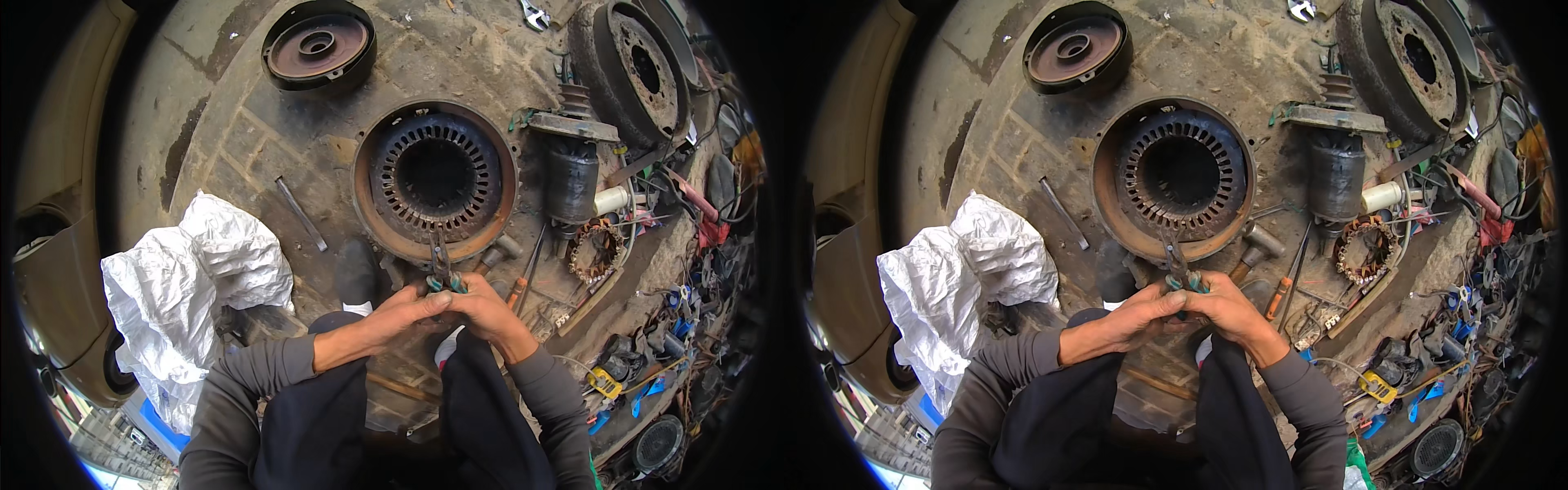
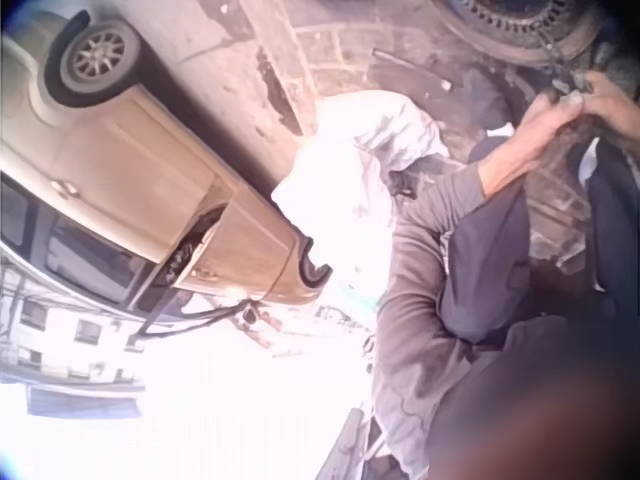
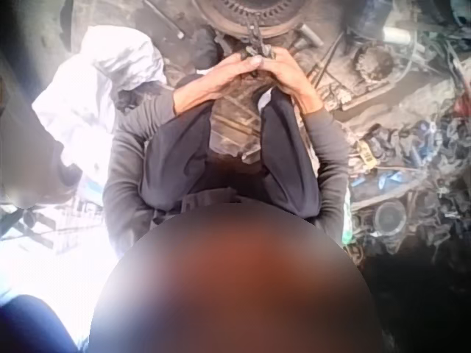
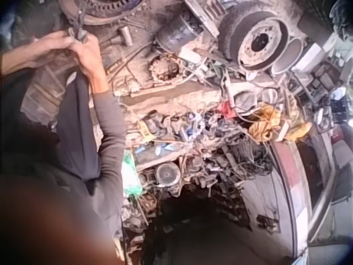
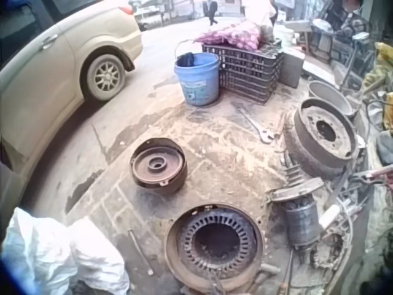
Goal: The person uses pliers and a hammer to bend and adjust metal tabs on a circular mechanical component. They repeatedly grip individual tabs with pliers and strike them with a hammer to reshape them.
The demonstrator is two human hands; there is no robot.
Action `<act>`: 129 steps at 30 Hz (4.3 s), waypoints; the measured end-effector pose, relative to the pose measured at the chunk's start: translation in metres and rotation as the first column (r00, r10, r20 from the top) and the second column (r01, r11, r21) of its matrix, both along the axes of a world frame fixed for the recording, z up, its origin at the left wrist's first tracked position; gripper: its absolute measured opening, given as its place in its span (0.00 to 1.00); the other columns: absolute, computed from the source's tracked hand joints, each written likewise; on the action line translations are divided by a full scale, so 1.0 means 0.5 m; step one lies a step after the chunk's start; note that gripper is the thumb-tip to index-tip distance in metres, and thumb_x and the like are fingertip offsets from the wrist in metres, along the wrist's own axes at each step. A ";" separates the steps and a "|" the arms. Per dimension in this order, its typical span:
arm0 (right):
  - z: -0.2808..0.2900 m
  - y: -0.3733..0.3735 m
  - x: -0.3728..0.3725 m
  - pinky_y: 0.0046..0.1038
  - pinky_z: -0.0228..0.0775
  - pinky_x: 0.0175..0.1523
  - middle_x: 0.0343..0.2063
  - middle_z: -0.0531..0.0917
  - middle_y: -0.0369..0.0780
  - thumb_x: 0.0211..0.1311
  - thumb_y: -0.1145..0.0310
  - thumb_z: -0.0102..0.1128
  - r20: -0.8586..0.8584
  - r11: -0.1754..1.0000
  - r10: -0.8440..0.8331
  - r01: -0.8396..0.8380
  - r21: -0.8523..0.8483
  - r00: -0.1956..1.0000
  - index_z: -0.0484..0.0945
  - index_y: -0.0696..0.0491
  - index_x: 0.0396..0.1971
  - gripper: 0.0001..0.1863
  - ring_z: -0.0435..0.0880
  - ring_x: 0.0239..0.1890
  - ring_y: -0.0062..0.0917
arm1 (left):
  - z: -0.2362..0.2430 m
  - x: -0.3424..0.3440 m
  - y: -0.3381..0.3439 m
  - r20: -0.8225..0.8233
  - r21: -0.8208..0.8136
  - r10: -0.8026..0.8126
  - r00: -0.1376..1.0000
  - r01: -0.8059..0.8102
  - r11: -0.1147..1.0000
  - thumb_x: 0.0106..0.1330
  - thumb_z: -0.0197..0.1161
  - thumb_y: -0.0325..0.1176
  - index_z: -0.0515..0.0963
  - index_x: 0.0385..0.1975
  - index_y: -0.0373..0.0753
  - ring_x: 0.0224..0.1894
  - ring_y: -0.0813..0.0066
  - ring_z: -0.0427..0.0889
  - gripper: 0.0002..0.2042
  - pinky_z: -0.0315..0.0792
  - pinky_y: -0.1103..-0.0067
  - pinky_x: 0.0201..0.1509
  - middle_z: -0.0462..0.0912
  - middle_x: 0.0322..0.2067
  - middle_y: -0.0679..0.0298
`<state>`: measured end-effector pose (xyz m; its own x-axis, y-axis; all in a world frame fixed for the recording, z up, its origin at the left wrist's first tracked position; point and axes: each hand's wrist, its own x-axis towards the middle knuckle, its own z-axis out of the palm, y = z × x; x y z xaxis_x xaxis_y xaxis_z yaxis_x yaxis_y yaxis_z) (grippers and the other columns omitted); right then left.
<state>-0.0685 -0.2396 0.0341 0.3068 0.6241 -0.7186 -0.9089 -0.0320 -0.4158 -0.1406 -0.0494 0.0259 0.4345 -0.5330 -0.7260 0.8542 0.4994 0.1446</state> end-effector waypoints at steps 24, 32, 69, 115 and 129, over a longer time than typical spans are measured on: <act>-0.136 -0.131 -0.075 0.36 0.78 0.49 0.36 0.88 0.48 0.74 0.52 0.67 0.408 0.517 0.271 0.226 -0.826 0.872 0.79 0.64 0.45 0.25 0.88 0.40 0.34 | -0.044 -0.007 -0.020 0.235 -0.343 0.091 0.968 -0.005 0.939 0.73 0.72 0.36 0.79 0.48 0.37 0.37 0.75 0.81 0.13 0.70 0.82 0.34 0.82 0.37 0.62; -0.240 -0.111 -0.102 0.53 0.76 0.51 0.39 0.86 0.65 0.62 0.46 0.72 0.252 0.202 0.618 0.158 -0.966 0.745 0.77 0.70 0.45 0.36 0.87 0.45 0.61 | -0.034 -0.010 -0.025 0.303 -0.213 0.062 0.951 0.005 0.977 0.75 0.70 0.37 0.79 0.50 0.35 0.41 0.75 0.87 0.13 0.73 0.83 0.35 0.86 0.39 0.60; 0.263 0.060 0.177 0.24 0.68 0.21 0.23 0.79 0.36 0.70 0.68 0.65 0.144 0.765 0.407 -0.251 -0.593 0.902 0.74 0.63 0.48 0.16 0.77 0.17 0.18 | -0.074 -0.027 -0.047 0.424 0.026 0.067 0.903 -0.086 0.996 0.68 0.75 0.33 0.82 0.46 0.34 0.33 0.81 0.85 0.13 0.78 0.80 0.40 0.87 0.32 0.67; 0.323 0.117 0.161 0.27 0.72 0.22 0.24 0.79 0.40 0.67 0.70 0.59 -0.117 0.641 0.431 -0.395 -0.658 0.894 0.75 0.63 0.43 0.12 0.78 0.19 0.22 | -0.023 -0.001 -0.034 0.412 0.053 0.016 0.911 -0.041 0.998 0.71 0.73 0.34 0.85 0.42 0.35 0.34 0.84 0.83 0.09 0.76 0.81 0.40 0.87 0.30 0.70; 0.302 0.099 0.171 0.27 0.73 0.23 0.25 0.79 0.40 0.67 0.68 0.62 -0.155 0.617 0.542 -0.516 -0.594 0.826 0.73 0.65 0.45 0.16 0.79 0.21 0.22 | -0.014 -0.028 -0.045 0.416 0.029 0.001 0.909 -0.015 0.999 0.73 0.71 0.38 0.84 0.41 0.36 0.21 0.85 0.76 0.11 0.68 0.84 0.24 0.87 0.27 0.67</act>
<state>0.0172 -0.1900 0.1852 0.0936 0.1410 -0.9856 -0.6405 -0.7493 -0.1681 -0.1548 -0.0721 0.0190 0.7047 -0.5086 -0.4947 0.7095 0.4953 0.5013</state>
